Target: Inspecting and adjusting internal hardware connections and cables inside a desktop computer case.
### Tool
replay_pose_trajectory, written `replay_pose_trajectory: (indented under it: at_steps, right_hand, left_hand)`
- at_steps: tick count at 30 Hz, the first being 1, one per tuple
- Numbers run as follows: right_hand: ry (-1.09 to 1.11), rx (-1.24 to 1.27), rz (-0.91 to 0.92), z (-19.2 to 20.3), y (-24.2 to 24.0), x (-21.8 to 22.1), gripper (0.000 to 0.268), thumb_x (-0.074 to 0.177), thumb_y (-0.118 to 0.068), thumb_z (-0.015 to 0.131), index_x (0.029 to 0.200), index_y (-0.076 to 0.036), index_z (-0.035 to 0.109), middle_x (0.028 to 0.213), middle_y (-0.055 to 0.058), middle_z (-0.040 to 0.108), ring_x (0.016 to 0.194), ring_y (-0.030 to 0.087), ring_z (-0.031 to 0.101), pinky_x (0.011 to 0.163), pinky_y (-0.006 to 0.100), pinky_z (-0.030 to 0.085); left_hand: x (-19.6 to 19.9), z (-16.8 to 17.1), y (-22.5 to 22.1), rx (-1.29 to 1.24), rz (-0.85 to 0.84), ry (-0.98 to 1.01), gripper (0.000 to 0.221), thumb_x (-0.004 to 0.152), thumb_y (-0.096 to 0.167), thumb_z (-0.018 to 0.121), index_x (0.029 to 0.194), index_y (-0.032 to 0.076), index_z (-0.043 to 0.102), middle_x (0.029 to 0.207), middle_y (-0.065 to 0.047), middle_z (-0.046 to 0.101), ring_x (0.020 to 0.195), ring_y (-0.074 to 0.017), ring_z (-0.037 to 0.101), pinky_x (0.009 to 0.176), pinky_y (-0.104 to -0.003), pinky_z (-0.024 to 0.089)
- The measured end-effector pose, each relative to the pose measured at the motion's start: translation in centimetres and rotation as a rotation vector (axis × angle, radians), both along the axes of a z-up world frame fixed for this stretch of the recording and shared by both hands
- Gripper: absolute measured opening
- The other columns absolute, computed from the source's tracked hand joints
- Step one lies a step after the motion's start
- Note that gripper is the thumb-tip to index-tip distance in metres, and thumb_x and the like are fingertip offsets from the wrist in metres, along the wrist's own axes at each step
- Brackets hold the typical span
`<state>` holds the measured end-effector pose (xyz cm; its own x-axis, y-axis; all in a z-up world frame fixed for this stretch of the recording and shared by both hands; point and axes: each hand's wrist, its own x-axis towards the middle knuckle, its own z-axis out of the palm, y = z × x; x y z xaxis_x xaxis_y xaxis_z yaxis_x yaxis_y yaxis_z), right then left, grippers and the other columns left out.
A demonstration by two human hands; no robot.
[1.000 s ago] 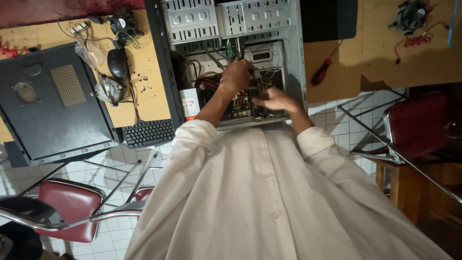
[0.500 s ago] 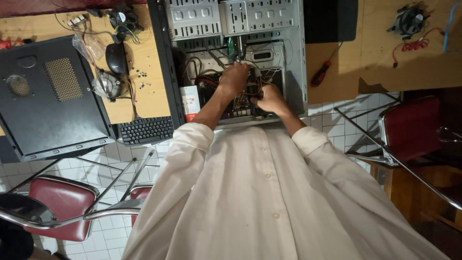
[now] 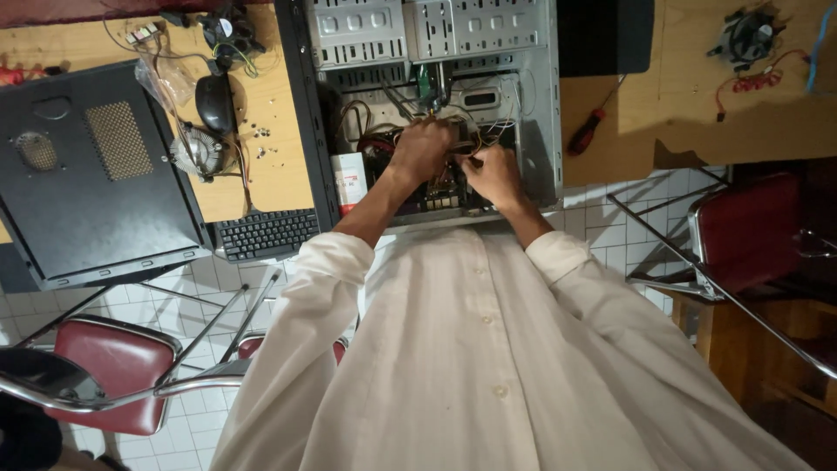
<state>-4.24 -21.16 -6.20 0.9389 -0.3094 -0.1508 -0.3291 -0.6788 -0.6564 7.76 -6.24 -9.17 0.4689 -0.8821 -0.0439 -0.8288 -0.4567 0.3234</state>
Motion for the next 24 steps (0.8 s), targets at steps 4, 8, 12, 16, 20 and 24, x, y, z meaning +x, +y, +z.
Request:
replay_pose_trajectory:
  at_steps: [4, 8, 12, 16, 20, 24]
  right_hand:
    - [-0.011, 0.001, 0.031, 2.3, 1.3, 1.6, 0.023, 0.078, -0.018, 0.077, 0.066, 0.000, 0.070, 0.056, 0.017, 0.062, 0.051, 0.034, 0.064, 0.045, 0.039, 0.046]
    - [0.138, 0.039, 0.146, 0.2, 0.4, 2.3, 0.021, 0.082, -0.015, 0.074, 0.084, 0.006, 0.073, 0.068, 0.021, 0.068, 0.065, 0.041, 0.070, 0.049, 0.046, 0.051]
    - [0.338, 0.105, 0.196, -2.2, -0.9, 3.0, 0.026, 0.091, -0.018, 0.067, 0.090, 0.008, 0.068, 0.066, 0.012, 0.063, 0.049, 0.024, 0.058, 0.044, 0.041, 0.045]
    - [0.346, 0.121, 0.150, -1.2, -0.5, 2.3, 0.043, 0.082, -0.025, 0.079, 0.111, 0.007, 0.073, 0.098, 0.030, 0.072, 0.099, 0.050, 0.069, 0.074, 0.059, 0.056]
    - [0.210, 0.137, 0.055, -6.0, -0.9, 1.8, 0.036, 0.075, -0.026, 0.082, 0.102, -0.004, 0.077, 0.090, 0.016, 0.075, 0.091, 0.036, 0.073, 0.071, 0.047, 0.059]
    - [0.211, 0.038, 0.123, -6.1, -1.0, 1.3, 0.045, 0.078, -0.015, 0.079, 0.111, 0.014, 0.070, 0.100, 0.037, 0.070, 0.103, 0.054, 0.066, 0.089, 0.063, 0.055]
  left_hand:
    - [0.3, 3.4, 0.3, -0.122, 0.034, -0.032, 0.053, 0.083, 0.009, 0.074, 0.133, 0.008, 0.057, 0.106, -0.014, 0.072, 0.108, -0.0342, 0.067, 0.081, -0.052, 0.063]
    - [0.5, 6.6, 1.4, -0.302, -0.012, -0.287, 0.013, 0.072, 0.022, 0.087, 0.082, 0.023, 0.078, 0.105, 0.004, 0.068, 0.114, -0.0235, 0.059, 0.065, -0.036, 0.065]
    - [1.0, 2.7, 1.0, -0.258, -0.119, -0.454, 0.012, 0.070, 0.016, 0.085, 0.079, 0.022, 0.080, 0.106, 0.002, 0.070, 0.120, -0.0246, 0.056, 0.077, -0.032, 0.057]
    - [0.7, 2.1, 0.2, -0.010, -0.141, -0.429, 0.017, 0.078, 0.013, 0.082, 0.094, 0.020, 0.080, 0.116, 0.000, 0.069, 0.126, -0.0250, 0.053, 0.088, -0.034, 0.052]
    - [0.5, 3.2, -0.9, 0.043, -0.112, -0.421, 0.026, 0.079, 0.014, 0.081, 0.104, 0.015, 0.075, 0.108, -0.006, 0.067, 0.120, -0.0283, 0.050, 0.069, -0.039, 0.054]
    - [1.0, 4.9, -1.0, 0.025, -0.098, -0.443, 0.018, 0.075, 0.011, 0.083, 0.091, 0.015, 0.076, 0.093, -0.005, 0.071, 0.111, -0.0258, 0.057, 0.054, -0.039, 0.056]
